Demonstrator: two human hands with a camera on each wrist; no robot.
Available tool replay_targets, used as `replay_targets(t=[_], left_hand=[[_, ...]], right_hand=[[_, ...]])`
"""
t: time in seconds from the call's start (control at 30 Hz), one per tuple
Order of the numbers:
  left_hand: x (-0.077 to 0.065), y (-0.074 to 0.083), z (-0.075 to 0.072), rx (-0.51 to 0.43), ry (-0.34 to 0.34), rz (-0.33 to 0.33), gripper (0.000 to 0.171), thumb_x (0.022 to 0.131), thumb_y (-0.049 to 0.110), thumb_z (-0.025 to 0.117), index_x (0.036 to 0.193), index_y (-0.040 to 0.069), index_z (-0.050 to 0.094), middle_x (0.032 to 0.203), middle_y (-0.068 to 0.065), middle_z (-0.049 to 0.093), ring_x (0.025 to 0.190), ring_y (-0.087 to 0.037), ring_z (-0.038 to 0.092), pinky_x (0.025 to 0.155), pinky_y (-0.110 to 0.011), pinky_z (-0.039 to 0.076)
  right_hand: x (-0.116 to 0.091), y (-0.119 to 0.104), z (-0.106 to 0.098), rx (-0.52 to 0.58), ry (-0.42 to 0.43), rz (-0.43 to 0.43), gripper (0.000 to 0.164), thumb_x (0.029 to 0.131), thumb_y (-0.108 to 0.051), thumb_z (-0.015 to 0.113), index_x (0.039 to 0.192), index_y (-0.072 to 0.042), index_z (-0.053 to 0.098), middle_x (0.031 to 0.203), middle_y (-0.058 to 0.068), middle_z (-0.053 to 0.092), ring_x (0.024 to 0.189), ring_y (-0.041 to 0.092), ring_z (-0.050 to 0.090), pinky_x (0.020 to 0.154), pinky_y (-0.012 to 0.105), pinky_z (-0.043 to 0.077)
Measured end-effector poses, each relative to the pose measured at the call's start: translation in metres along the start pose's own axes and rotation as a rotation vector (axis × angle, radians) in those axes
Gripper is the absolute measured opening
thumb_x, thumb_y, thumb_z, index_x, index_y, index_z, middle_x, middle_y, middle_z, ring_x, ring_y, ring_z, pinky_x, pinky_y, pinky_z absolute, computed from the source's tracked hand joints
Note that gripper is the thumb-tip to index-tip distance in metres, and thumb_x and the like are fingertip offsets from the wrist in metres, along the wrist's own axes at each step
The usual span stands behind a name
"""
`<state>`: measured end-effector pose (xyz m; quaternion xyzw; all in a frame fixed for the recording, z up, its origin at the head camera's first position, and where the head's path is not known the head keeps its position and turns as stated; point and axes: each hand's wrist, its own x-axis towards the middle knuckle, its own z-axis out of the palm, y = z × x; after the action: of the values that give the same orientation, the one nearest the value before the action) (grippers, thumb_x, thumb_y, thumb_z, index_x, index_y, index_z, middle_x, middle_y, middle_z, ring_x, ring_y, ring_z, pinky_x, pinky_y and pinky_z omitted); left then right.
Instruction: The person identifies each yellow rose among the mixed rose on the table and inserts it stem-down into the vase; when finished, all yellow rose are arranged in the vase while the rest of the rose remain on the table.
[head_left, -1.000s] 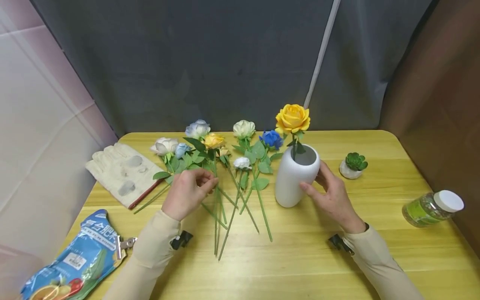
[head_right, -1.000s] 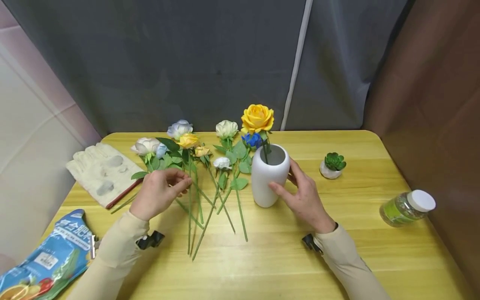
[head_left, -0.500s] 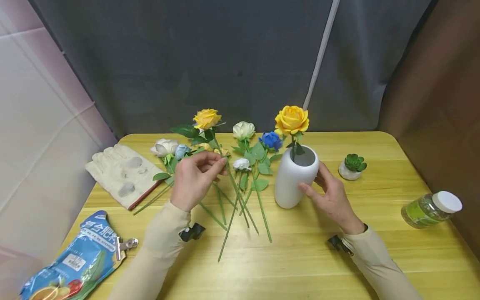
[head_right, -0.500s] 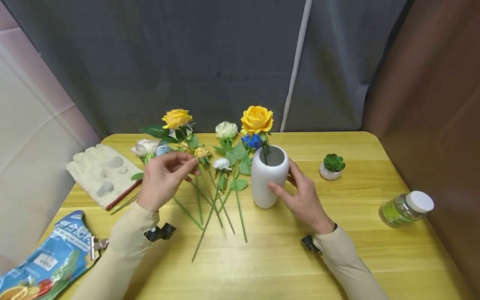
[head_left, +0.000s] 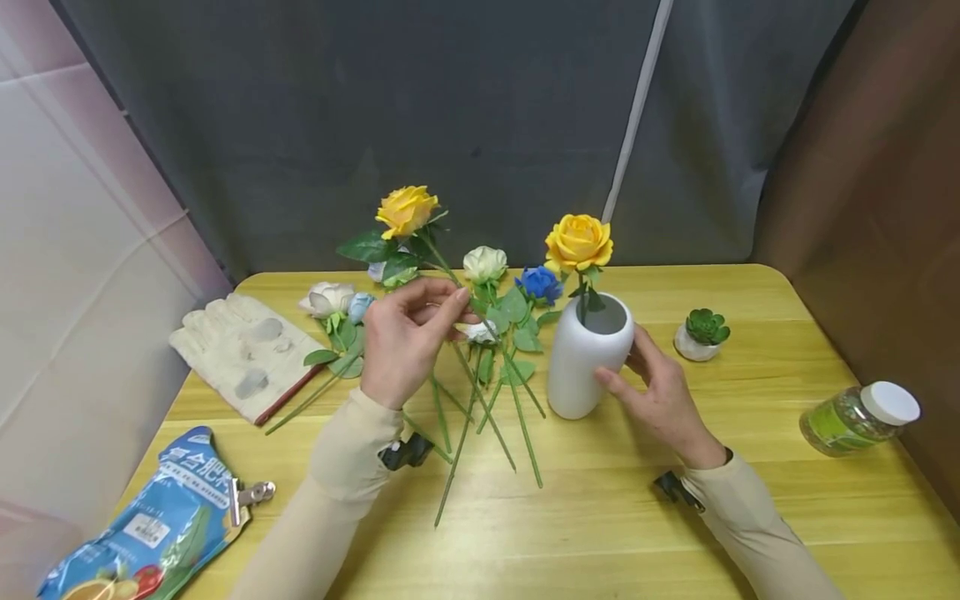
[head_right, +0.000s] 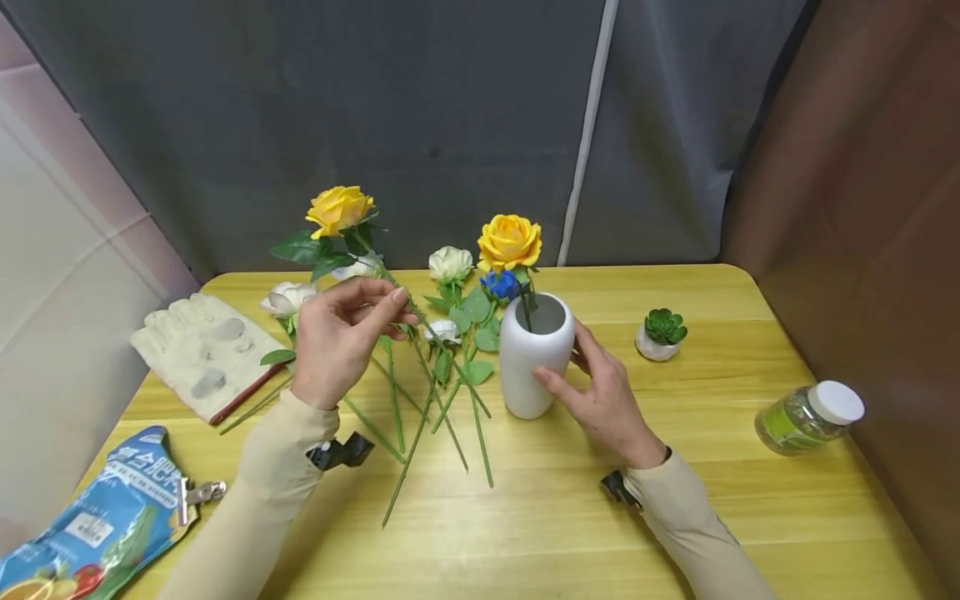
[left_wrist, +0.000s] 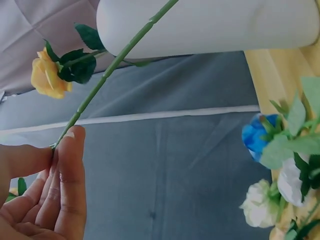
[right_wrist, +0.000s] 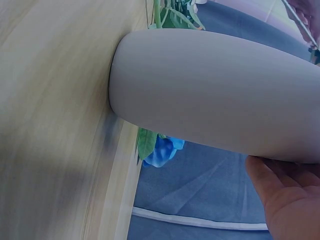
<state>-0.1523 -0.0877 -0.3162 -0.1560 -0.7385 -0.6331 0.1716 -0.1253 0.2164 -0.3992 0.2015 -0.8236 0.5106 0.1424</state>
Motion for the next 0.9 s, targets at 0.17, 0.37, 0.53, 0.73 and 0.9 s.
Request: replay_targets(t=[0.17, 0.37, 0.53, 0.73, 0.9], left_hand=[[0.004, 0.005, 0.006, -0.097, 0.036, 0.065, 0.013, 0.097, 0.008, 0.072, 0.098, -0.005, 0.072, 0.082, -0.022, 0.076, 0.067, -0.013, 0.075, 0.058, -0.035, 0.062], [0.009, 0.012, 0.013, -0.241, 0.118, 0.096, 0.015, 0.098, 0.007, 0.07, 0.099, -0.007, 0.069, 0.085, -0.013, 0.076, 0.072, -0.016, 0.076, 0.061, -0.037, 0.063], [0.015, 0.014, 0.016, -0.334, 0.188, 0.14, 0.011, 0.098, 0.005, 0.068, 0.098, -0.006, 0.069, 0.083, -0.001, 0.076, 0.074, -0.016, 0.077, 0.063, -0.037, 0.064], [0.024, 0.018, 0.017, -0.423, 0.27, 0.214, 0.005, 0.097, 0.003, 0.069, 0.095, 0.0, 0.071, 0.083, -0.005, 0.077, 0.072, -0.017, 0.077, 0.063, -0.036, 0.064], [0.03, 0.019, 0.017, -0.443, 0.313, 0.252, 0.006, 0.097, 0.003, 0.069, 0.094, 0.0, 0.071, 0.083, -0.008, 0.077, 0.071, -0.018, 0.076, 0.065, -0.037, 0.064]], right_hand=[[0.0, -0.001, 0.0, -0.007, -0.002, -0.009, 0.065, 0.093, -0.001, 0.071, 0.152, -0.007, 0.045, 0.144, 0.017, 0.059, 0.127, 0.011, 0.06, 0.103, 0.015, 0.048], [0.0, -0.001, 0.0, -0.005, 0.0, -0.014, 0.065, 0.093, 0.001, 0.071, 0.152, -0.006, 0.045, 0.143, 0.017, 0.059, 0.127, 0.016, 0.061, 0.103, 0.016, 0.049], [0.0, 0.0, 0.001, -0.001, -0.001, -0.019, 0.065, 0.092, 0.001, 0.071, 0.152, -0.006, 0.045, 0.143, 0.016, 0.06, 0.127, 0.008, 0.06, 0.103, 0.016, 0.049], [0.0, 0.001, 0.0, -0.002, 0.0, -0.028, 0.066, 0.092, 0.001, 0.071, 0.152, -0.007, 0.045, 0.143, 0.016, 0.06, 0.127, 0.005, 0.059, 0.103, 0.016, 0.049], [0.0, 0.0, 0.0, -0.005, -0.004, -0.018, 0.066, 0.093, 0.0, 0.071, 0.152, -0.008, 0.045, 0.143, 0.016, 0.06, 0.128, 0.01, 0.06, 0.103, 0.016, 0.048]])
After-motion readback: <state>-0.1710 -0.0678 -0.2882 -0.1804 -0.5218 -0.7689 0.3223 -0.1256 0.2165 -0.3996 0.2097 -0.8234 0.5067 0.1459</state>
